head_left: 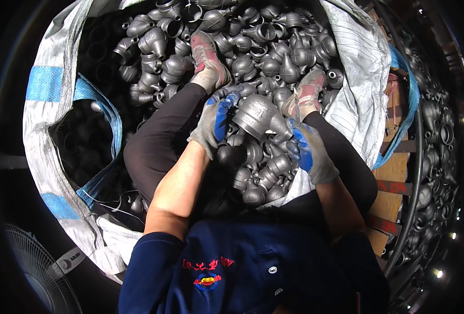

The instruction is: Inspecting metal castings in a bulk bag and using a small scraping tool to clean excess material from the edges.

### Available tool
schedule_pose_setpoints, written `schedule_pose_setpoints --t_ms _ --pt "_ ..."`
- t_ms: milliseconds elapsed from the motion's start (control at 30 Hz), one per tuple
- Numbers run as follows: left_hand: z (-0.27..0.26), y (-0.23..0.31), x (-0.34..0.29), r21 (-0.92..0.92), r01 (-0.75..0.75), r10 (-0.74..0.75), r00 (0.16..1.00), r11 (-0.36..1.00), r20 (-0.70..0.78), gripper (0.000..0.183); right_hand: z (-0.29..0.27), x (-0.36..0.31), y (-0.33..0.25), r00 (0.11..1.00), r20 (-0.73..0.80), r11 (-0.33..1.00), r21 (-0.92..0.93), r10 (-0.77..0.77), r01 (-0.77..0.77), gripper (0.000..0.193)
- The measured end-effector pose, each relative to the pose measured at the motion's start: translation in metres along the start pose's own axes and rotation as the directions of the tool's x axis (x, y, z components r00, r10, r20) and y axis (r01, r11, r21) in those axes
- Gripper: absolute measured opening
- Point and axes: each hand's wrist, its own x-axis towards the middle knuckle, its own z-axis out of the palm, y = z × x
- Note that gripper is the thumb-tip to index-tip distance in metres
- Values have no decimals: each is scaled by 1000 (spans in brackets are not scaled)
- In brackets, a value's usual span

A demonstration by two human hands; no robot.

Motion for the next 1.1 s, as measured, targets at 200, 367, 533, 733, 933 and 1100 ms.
schedule_pose_setpoints --t_ms 200,367,533,733,933,1100 --pt "1 0 -4 -63 16 -13 999 998 40 27 -4 -2 0 997 68 998 49 29 -32 19" --pt "-4 -4 -3 -66 8 -6 999 998 33 28 -12 2 9 990 131 992 107 56 -71 17" --pt "1 -5 0 -111 -20 23 999 994 28 30 -13 -2 6 969 236 988 117 66 -96 19" --pt "5 -12 0 -567 330 -289 943 755 165 32 4 -7 0 994 110 999 -36 -24 28 20" --pt "11 -7 -3 -576 268 -220 963 772 153 26 3 -6 -25 942 -72 935 -170 -327 311 25" --pt "19 -4 -9 -430 131 -110 991 893 75 26 -2 -18 -29 854 87 766 -402 -514 502 29"
